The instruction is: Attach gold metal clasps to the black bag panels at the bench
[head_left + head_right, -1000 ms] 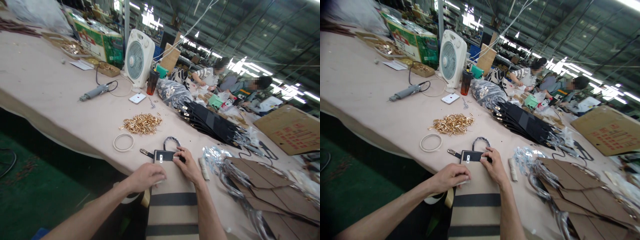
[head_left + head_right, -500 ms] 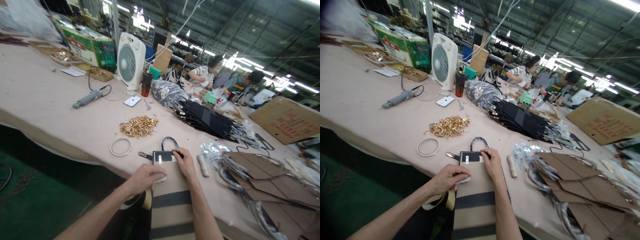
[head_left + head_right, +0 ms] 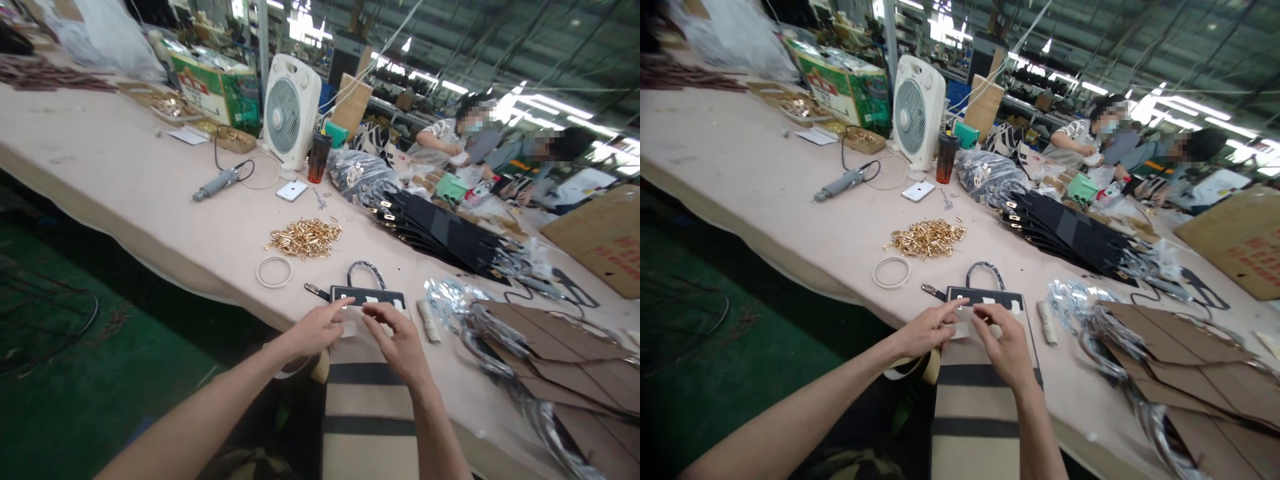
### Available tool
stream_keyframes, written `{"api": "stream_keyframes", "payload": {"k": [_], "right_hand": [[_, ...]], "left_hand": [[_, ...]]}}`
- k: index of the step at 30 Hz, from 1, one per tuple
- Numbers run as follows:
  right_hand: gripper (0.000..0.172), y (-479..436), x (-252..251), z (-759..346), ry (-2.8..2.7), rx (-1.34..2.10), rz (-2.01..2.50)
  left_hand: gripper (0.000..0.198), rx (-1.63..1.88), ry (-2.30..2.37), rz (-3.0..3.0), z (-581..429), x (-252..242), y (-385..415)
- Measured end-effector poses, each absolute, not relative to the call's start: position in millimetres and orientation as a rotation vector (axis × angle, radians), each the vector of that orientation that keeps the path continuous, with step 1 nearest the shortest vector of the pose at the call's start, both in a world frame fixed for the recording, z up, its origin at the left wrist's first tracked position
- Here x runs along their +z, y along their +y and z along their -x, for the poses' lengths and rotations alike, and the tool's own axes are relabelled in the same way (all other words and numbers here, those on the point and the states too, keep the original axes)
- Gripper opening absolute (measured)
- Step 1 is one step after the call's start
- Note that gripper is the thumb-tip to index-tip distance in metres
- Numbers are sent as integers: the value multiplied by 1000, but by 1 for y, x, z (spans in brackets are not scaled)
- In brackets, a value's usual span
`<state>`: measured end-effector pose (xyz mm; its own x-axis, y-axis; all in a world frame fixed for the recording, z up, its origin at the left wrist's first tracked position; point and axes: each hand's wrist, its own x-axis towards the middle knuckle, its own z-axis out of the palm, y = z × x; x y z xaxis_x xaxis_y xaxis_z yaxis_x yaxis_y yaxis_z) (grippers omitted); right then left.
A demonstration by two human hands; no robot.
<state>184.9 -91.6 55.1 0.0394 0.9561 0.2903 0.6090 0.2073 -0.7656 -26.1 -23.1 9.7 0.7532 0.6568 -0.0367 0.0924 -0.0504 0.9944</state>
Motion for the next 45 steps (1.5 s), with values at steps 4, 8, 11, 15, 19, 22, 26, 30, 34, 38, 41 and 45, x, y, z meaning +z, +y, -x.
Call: {"api": "stream_keyframes", "payload": {"k": [4,8,11,15,19,22,26,30,34,38,41,45], "right_hand": [[25,-104,57,-166,-1908,530,1466],[20,-103,50,-161,-2000,467,1536],[17,-105,51,-158,-2020,386,1595],[13,-108,55,-154,-1979,390,1626],[10,-108,56,-154,-1959,462,1632],[10,-109,55,-156,-1953,507,1623],[10,-111,52,-159,-1913,600,1595],[11,-112,45,-160,-1874,657,1538],[14,-119,37,-150,-1907,455,1413],[18,-125,42,-147,-1998,476,1191],[12,-110,52,-160,-1838,517,1283],[12,-68,56,-182,-1735,554,1461]], "left_hand": [[79,522,597,-1630,27,9,-25],[74,505,607,-1648,28,11,-26],[67,505,585,-1614,29,11,-27],[39,559,553,-1563,30,6,-26],[33,559,508,-1551,31,3,-24],[36,560,496,-1569,32,2,-23],[37,512,467,-1634,36,7,-21],[37,476,454,-1665,36,12,-21],[33,511,560,-1427,31,10,-18],[31,571,661,-1368,29,8,-15],[25,584,580,-1691,31,9,-20],[22,610,497,-2089,32,6,-30]]}}
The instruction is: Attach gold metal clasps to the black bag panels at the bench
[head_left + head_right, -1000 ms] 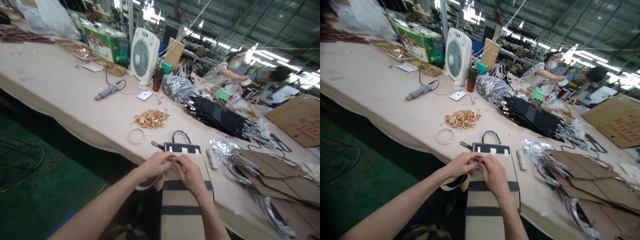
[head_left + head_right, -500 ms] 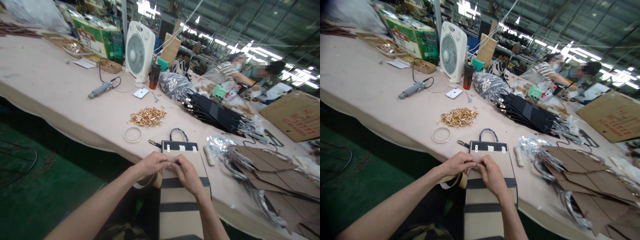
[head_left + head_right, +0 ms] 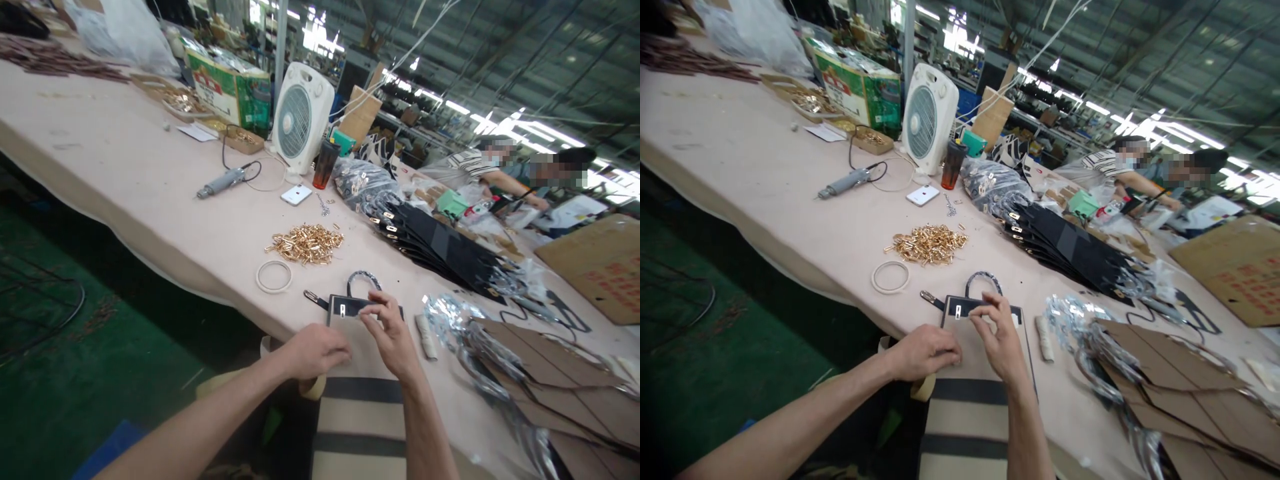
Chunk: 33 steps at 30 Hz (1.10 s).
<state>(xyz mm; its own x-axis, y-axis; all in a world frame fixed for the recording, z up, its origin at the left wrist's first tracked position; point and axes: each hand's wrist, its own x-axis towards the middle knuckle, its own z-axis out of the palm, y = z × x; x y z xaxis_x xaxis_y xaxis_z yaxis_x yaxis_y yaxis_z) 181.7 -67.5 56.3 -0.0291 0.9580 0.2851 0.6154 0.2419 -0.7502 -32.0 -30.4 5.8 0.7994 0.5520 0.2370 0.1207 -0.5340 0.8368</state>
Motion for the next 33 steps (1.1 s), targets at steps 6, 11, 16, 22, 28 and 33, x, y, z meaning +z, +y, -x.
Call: {"api": "stream_keyframes", "payload": {"k": [6,11,16,22,28,33], "right_hand": [[21,-32,43,-179,-1789,731,1554],[22,-31,35,-173,-1792,678,1592],[20,-28,27,-170,-1807,607,1636],[15,-28,16,-166,-1834,419,1634],[38,-27,10,-169,-1905,295,1640],[31,-21,14,-171,-1923,324,1658]], "left_hand": [[19,589,502,-2177,31,3,-29],[17,582,522,-2178,31,5,-29],[17,548,556,-2202,30,6,-30],[16,524,576,-2214,30,8,-30],[18,503,583,-2212,31,10,-30],[19,496,569,-2231,31,12,-30]]}}
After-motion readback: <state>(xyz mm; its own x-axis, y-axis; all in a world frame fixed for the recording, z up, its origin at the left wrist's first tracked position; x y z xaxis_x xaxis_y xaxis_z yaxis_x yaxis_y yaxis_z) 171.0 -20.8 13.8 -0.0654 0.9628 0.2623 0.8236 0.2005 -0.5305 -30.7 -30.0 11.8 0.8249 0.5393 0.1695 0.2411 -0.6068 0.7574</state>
